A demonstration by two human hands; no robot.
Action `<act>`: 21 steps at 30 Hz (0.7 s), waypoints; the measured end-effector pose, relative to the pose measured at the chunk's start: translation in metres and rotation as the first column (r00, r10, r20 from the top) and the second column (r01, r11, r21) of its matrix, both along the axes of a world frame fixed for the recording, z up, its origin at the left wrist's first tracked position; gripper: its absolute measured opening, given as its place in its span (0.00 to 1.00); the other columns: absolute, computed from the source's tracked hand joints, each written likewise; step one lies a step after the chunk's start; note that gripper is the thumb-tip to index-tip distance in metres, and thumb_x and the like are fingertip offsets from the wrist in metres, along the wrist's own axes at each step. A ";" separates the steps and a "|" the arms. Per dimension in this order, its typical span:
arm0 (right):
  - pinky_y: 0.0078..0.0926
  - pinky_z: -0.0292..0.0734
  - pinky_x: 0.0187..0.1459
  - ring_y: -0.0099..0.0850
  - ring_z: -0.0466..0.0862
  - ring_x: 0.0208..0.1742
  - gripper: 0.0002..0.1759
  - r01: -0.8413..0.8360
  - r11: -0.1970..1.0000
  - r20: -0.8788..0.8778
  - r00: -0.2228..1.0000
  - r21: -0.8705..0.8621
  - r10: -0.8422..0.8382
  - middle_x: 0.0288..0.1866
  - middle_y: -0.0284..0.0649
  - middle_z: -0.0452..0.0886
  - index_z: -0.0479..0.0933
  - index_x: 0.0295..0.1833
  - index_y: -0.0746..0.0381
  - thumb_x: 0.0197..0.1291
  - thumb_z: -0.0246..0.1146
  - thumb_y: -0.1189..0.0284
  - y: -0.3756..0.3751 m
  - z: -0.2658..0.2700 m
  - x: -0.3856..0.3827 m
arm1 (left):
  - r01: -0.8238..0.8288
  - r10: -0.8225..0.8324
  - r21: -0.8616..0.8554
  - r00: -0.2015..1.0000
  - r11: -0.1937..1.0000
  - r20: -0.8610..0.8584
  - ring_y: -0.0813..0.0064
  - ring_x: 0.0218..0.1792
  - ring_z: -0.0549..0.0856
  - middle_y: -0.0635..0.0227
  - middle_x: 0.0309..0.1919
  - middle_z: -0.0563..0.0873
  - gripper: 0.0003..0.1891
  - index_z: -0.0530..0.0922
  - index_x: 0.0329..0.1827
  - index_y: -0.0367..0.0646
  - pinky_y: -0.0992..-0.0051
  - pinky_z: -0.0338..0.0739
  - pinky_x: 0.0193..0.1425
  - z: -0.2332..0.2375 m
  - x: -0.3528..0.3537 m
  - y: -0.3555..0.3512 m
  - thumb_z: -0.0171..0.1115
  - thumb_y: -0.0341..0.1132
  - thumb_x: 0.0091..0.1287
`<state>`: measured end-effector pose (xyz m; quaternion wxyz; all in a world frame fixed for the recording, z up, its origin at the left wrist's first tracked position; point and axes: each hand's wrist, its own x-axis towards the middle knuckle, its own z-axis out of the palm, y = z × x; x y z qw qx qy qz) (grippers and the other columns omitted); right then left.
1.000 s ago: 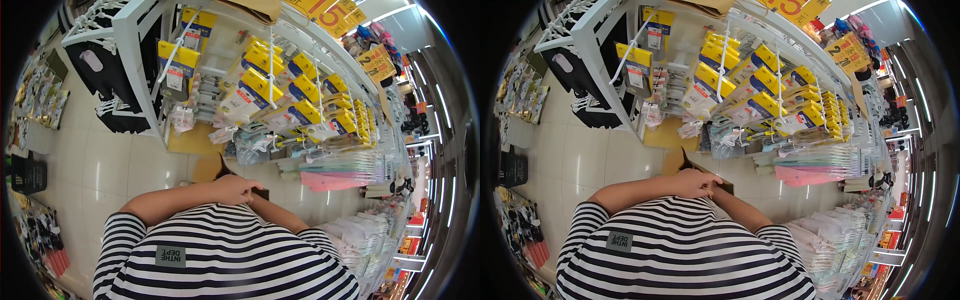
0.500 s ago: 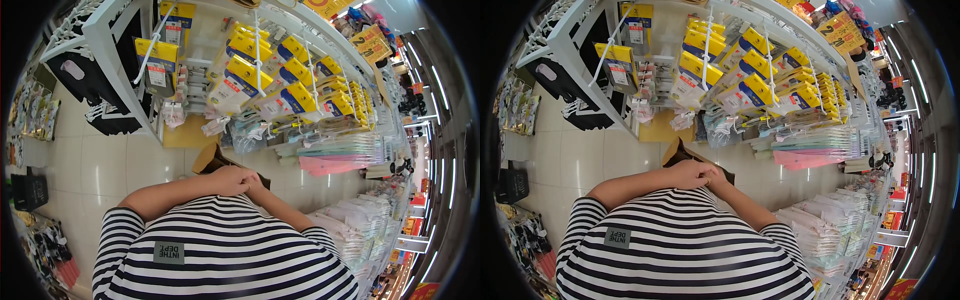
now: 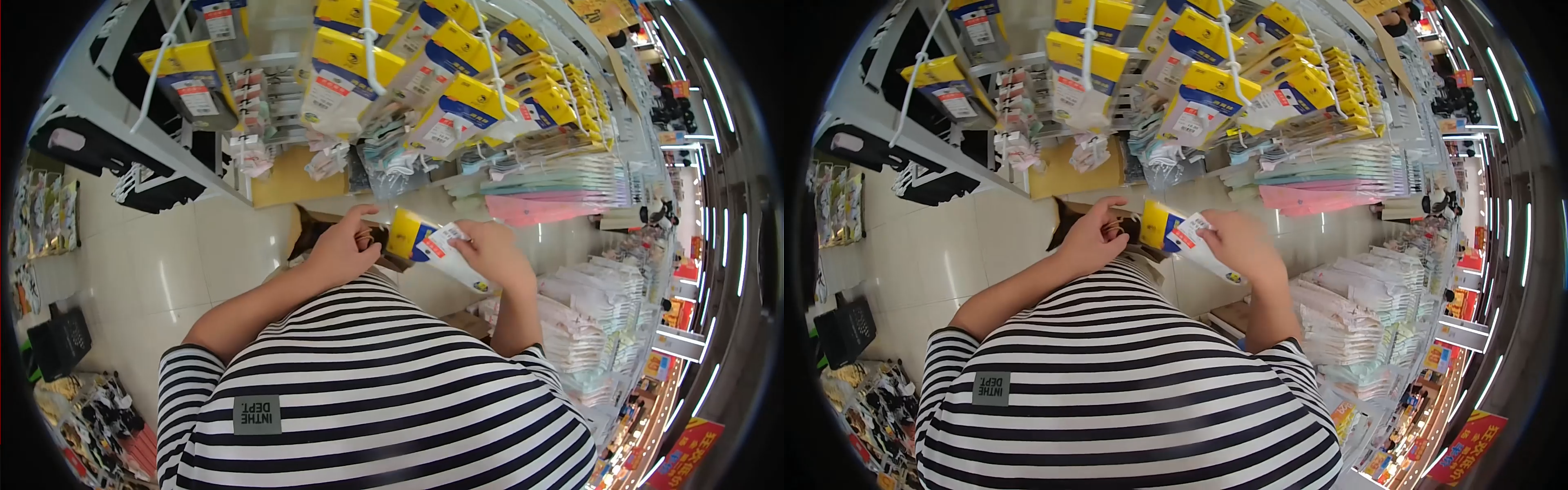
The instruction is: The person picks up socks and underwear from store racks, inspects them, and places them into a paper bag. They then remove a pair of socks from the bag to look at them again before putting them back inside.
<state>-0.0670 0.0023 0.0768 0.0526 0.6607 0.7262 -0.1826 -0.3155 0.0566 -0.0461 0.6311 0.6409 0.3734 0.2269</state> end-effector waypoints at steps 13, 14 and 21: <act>0.15 0.77 0.40 0.17 0.82 0.40 0.18 0.462 0.856 -0.935 0.136 -0.232 -0.326 0.44 0.36 0.83 0.71 0.58 0.68 0.63 0.62 0.80 -0.017 -0.053 0.023 | -0.032 0.040 -0.070 0.991 0.997 0.129 0.86 0.27 0.72 0.76 0.25 0.76 0.11 0.79 0.41 0.36 0.82 0.67 0.32 0.016 0.060 -0.023 0.57 0.37 0.72; 0.15 0.77 0.40 0.16 0.81 0.40 0.19 0.463 0.860 -0.950 0.103 -0.216 -0.294 0.44 0.37 0.83 0.70 0.59 0.68 0.63 0.62 0.81 -0.017 -0.049 0.024 | -0.086 0.090 -0.041 0.991 0.995 0.101 0.86 0.26 0.72 0.75 0.24 0.76 0.13 0.80 0.38 0.35 0.82 0.67 0.32 0.017 0.065 -0.027 0.56 0.37 0.73; 0.15 0.75 0.37 0.15 0.80 0.37 0.24 0.385 0.840 -0.791 0.606 0.382 0.082 0.45 0.39 0.83 0.69 0.66 0.67 0.64 0.61 0.79 -0.034 -0.057 0.074 | -0.207 0.255 -0.225 0.944 0.952 0.211 0.86 0.23 0.72 0.72 0.23 0.79 0.17 0.79 0.31 0.37 0.82 0.67 0.28 0.016 0.103 -0.052 0.52 0.40 0.75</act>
